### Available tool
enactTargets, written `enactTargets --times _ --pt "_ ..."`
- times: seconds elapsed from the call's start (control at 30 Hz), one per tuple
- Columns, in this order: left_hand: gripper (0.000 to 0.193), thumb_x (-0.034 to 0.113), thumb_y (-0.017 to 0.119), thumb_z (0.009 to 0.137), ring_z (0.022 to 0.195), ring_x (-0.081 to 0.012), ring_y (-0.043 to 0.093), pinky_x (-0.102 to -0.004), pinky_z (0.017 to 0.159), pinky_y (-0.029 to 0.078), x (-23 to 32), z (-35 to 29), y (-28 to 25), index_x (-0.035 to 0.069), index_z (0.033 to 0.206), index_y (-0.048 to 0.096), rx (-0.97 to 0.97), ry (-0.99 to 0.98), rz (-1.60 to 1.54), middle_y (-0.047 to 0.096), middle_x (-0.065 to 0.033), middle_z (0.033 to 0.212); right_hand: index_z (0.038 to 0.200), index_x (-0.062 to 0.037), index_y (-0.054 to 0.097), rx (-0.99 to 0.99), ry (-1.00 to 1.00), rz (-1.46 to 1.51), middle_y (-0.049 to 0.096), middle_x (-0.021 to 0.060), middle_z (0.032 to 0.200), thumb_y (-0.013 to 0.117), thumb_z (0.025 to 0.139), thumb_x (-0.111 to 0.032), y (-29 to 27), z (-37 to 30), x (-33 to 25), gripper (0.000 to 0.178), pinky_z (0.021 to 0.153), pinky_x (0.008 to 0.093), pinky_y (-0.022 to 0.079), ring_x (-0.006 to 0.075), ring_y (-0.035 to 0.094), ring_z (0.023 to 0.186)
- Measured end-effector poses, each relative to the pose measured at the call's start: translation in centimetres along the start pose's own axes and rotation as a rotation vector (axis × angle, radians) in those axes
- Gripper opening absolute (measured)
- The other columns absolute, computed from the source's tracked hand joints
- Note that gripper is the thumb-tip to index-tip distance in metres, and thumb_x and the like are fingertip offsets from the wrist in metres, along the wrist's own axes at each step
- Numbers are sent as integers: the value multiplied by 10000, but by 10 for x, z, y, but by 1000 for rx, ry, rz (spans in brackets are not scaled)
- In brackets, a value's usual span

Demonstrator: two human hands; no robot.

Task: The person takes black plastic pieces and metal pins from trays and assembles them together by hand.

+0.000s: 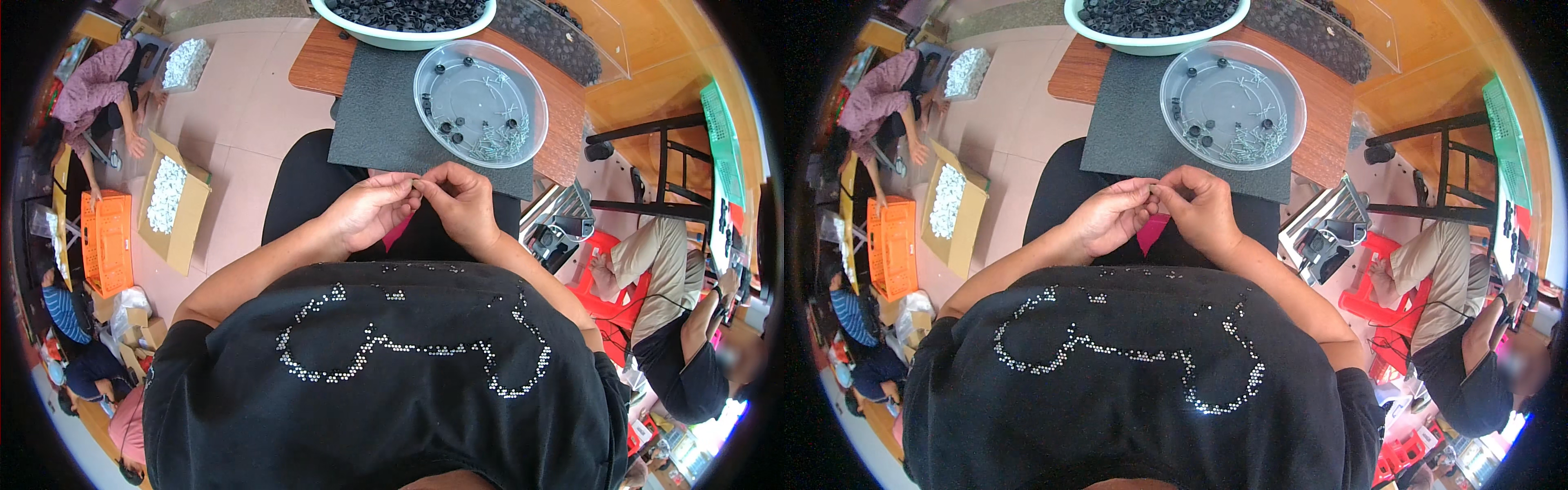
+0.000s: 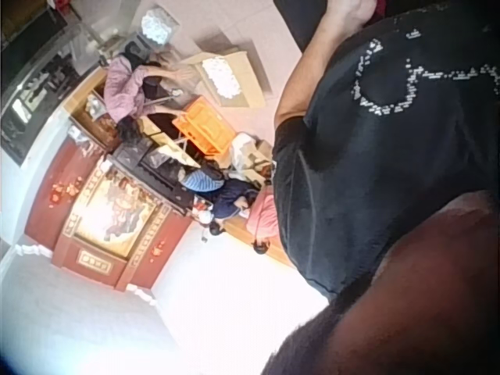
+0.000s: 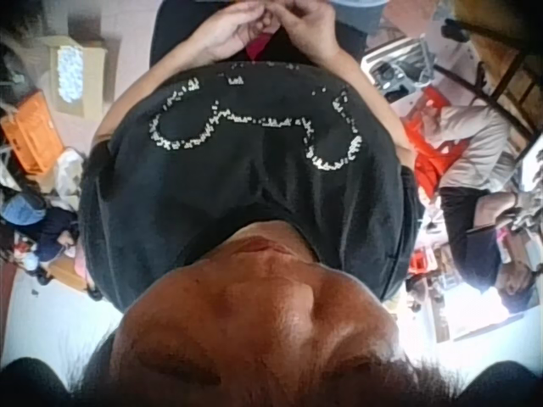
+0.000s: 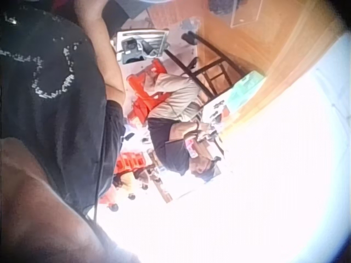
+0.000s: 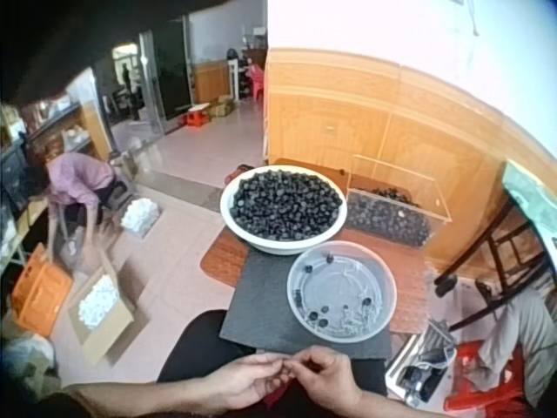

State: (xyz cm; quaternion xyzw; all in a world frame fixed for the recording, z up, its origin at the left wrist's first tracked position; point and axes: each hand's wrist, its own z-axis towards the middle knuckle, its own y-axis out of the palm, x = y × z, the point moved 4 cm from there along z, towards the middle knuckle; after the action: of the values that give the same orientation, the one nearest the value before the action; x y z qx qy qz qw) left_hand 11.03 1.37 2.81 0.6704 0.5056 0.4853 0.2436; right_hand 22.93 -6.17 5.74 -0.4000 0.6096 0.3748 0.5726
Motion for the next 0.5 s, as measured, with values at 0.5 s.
enactTargets --times 0.5 --pt "191 119 538 901 849 -121 586 -223 760 481 9 -1 -11 16 1061 547 -34 42 -55 613 -61 938 886 -6 662 153 -78 -458 641 71 769 654 786 -63 -35 26 -21 115 648 251 465 120 593 717"
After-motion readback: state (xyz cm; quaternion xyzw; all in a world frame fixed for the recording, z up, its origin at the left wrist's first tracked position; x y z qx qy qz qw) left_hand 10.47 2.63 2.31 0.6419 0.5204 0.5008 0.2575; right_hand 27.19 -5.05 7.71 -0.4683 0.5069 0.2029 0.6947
